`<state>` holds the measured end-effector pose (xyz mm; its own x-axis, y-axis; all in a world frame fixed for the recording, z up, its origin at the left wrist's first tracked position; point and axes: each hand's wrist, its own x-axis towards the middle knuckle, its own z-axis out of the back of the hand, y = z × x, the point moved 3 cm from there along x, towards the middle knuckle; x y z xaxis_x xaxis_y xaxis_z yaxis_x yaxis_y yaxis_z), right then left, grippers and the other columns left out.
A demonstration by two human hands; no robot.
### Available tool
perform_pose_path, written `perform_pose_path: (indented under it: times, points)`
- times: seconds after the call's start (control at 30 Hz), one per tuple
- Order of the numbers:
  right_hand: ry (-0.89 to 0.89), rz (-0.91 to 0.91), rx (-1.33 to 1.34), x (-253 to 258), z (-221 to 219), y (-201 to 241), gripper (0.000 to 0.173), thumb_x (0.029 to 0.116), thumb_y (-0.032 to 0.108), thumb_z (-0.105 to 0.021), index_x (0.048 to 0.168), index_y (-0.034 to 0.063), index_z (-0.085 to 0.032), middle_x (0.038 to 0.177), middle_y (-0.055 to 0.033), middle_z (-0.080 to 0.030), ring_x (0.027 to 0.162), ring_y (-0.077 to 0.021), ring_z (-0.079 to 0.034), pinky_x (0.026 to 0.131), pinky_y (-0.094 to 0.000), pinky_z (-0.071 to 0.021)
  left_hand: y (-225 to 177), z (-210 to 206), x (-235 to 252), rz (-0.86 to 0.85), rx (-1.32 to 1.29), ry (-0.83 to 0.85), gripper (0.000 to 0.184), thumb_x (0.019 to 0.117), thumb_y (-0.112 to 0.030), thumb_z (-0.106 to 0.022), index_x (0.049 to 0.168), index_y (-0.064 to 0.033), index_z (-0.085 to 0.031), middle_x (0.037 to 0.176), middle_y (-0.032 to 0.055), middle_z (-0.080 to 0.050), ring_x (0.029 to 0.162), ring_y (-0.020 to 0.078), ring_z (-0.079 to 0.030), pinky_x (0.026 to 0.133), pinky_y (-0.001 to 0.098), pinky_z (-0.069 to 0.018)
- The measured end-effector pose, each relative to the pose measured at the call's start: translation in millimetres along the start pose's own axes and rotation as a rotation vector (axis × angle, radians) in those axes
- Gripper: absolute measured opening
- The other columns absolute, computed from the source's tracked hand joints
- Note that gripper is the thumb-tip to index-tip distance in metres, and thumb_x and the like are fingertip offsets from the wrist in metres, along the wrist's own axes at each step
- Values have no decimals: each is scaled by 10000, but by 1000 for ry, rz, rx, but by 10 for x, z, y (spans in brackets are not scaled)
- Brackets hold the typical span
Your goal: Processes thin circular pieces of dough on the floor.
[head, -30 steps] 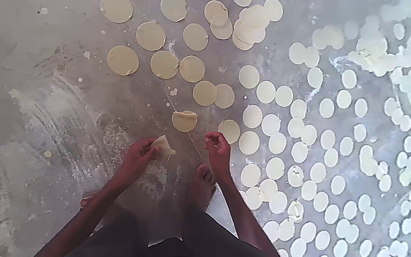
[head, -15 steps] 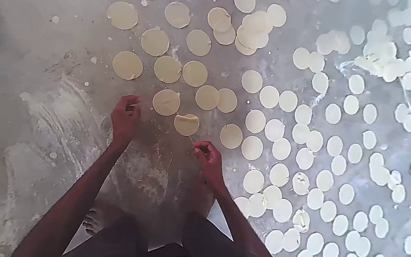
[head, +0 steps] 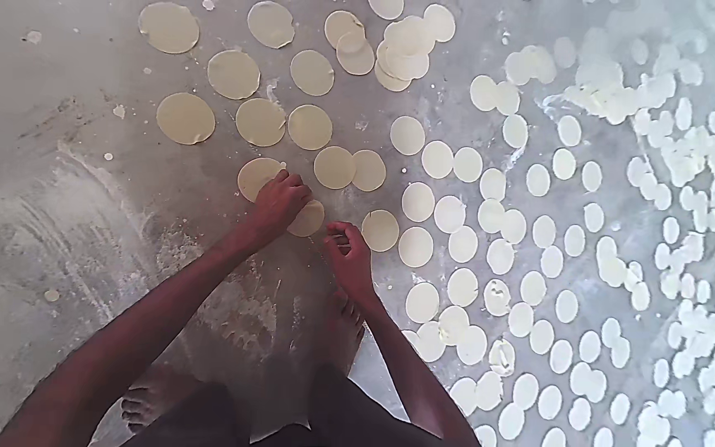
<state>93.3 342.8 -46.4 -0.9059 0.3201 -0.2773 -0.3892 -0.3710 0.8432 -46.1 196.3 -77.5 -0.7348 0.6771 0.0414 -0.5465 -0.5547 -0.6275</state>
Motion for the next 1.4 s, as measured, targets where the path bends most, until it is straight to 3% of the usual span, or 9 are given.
perform_pose_path:
  times: [0.27,0.47,0.63,0.87,0.97,1.1,1.17,1.23,1.4]
  points:
    - [59,-48,20,-183,-14,-183,286,961,114,-647,1212,-21,-670,1141,-144,-692,926,-133,-703,789,-256,-594,-13,-69,-73,-31,57,25,155,1002,-186,-633,951,-62,-710,942,121,-630,923,337,-607,757,500,-518]
    - [79,-35,58,-202,11,-181,287,967,116,-630,1219,-19,-667,1164,-141,-688,958,-143,-699,813,-275,-595,-57,-90,-33,-47,114,94,158,1020,-186,-601,1018,-38,-657,1016,156,-618,998,373,-597,791,516,-498]
    - [84,-38,81,-217,17,-155,285,971,116,-625,1222,-12,-667,1164,-135,-689,963,-138,-698,809,-267,-592,-128,10,50,-117,101,128,116,1033,-148,-566,1059,-50,-622,883,130,-642,855,339,-641,758,507,-505]
    - [102,-34,97,-250,-7,-141,279,973,105,-625,1220,-19,-665,1151,-136,-695,952,-136,-706,814,-261,-595,-81,141,356,-131,22,206,247,1030,-117,-579,1256,-31,-627,1048,193,-657,942,390,-670,837,544,-545]
    - [100,-60,117,-275,19,-90,269,970,102,-622,1209,-12,-668,1147,-129,-692,942,-125,-699,796,-253,-592,-40,293,388,-49,-54,137,315,1011,-79,-599,1322,-32,-611,1199,228,-635,1094,424,-630,950,558,-515]
    - [88,-67,112,-270,54,-99,267,971,107,-617,1205,-12,-665,1147,-129,-693,946,-129,-699,801,-265,-592,105,406,272,38,-107,-22,273,1017,-98,-560,1272,-55,-648,1195,187,-644,1061,364,-634,914,546,-521]
    - [92,-50,111,-255,43,-110,269,977,105,-615,1209,-23,-662,1148,-139,-693,959,-138,-701,816,-271,-595,81,314,123,-19,-37,30,251,1010,-87,-565,1227,-50,-686,1201,180,-664,1098,385,-632,943,580,-506]
    - [105,-33,112,-231,33,-107,273,977,101,-611,1213,-27,-663,1157,-146,-690,967,-144,-700,823,-272,-593,51,131,-32,-106,65,78,216,982,-105,-589,1144,-75,-728,1247,164,-655,1116,401,-609,882,595,-483]
    - [97,-17,123,-170,95,-82,254,972,95,-615,1192,-15,-678,1141,-137,-693,958,-142,-700,815,-269,-593,-62,108,-433,4,0,-125,296,1027,-187,-498,1208,-129,-725,1305,116,-646,1173,363,-593,949,567,-485]
